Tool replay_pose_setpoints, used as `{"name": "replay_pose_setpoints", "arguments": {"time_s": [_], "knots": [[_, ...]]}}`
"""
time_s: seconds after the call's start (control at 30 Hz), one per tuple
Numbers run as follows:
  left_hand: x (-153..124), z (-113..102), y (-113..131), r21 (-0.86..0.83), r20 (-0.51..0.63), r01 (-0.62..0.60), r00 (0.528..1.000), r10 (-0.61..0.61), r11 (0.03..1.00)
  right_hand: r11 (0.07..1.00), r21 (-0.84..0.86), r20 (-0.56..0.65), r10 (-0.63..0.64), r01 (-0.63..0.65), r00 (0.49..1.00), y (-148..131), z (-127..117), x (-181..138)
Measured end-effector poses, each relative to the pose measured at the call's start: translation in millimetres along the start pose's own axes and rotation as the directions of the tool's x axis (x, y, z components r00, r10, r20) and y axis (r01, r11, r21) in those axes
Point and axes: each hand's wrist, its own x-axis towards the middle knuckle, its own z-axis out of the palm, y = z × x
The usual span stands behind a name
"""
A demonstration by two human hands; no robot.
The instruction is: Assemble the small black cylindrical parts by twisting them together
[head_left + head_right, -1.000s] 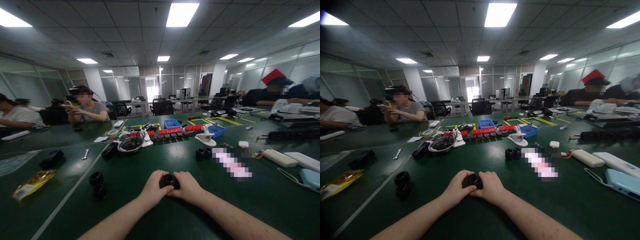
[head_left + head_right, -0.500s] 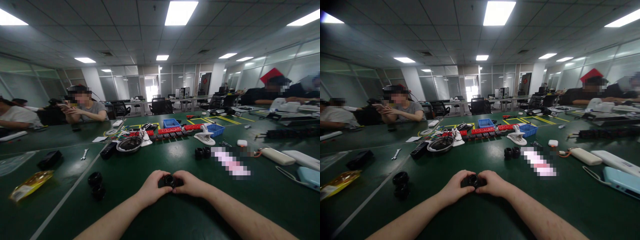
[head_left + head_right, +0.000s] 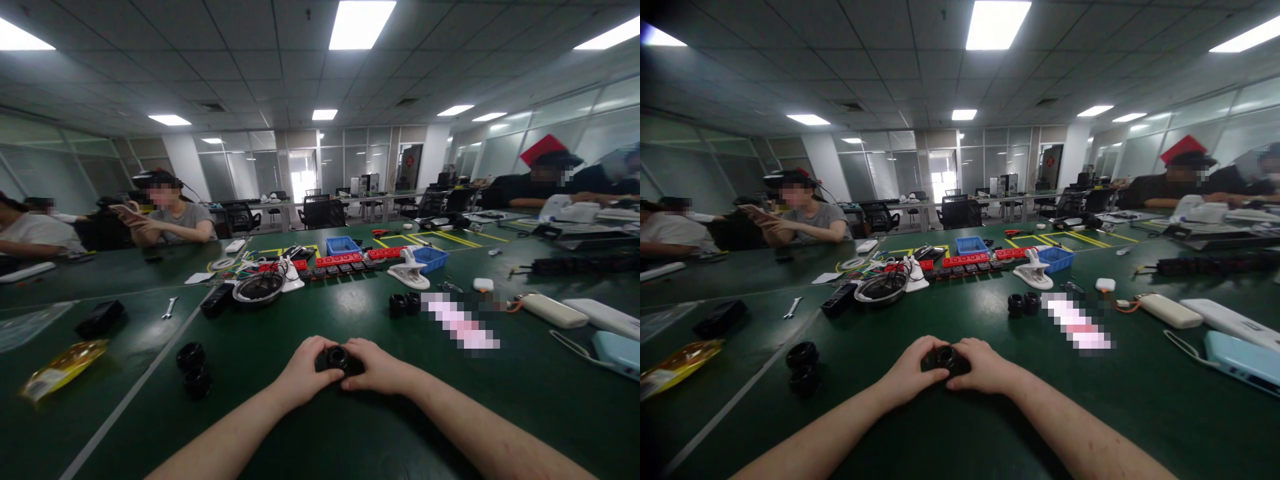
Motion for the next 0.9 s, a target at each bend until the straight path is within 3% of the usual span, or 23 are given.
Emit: {"name": "replay_pose_setpoints", "arguments": {"time_s": [0.1,0.2,0.3,0.4,0.47,0.73,0.9], "knots": [[-1.1,-0.2,3.2,-0.016,0.018,0.000,1.000,0.000,1.000,0.993,0.118,0.061,-0.022,0.014,0.998,9.0,-2.7,0.7],[-1.7,5.4,4.5,-0.013,-0.030,0.048,0.998,-0.048,0.999,0.989,0.131,0.029,0.072,-0.075,0.997,9.3,3.6,3.9],[-1.4,12.5,2.9,0.030,-0.141,0.112,0.984,-0.107,0.993,0.983,-0.041,-0.108,0.175,-0.180,0.979,-0.6,13.9,7.8],[-0.4,15.8,-0.3,0.093,-0.216,0.123,0.971,-0.100,0.988,0.951,-0.227,-0.227,0.160,-0.212,0.961,-11.5,20.7,9.8],[0.1,14.9,-2.5,0.114,-0.208,0.093,0.976,-0.067,0.989,0.946,-0.259,-0.250,0.126,-0.192,0.960,-14.1,21.0,9.0],[-0.1,4.9,-4.0,0.061,-0.074,-0.009,0.997,0.013,0.998,0.998,0.066,-0.031,-0.018,0.020,0.999,5.2,2.7,2.0],[0.2,1.8,-2.8,0.024,-0.046,-0.036,0.998,0.037,0.999,0.989,0.149,-0.053,-0.001,0.009,0.999,10.0,2.0,5.2]]}}
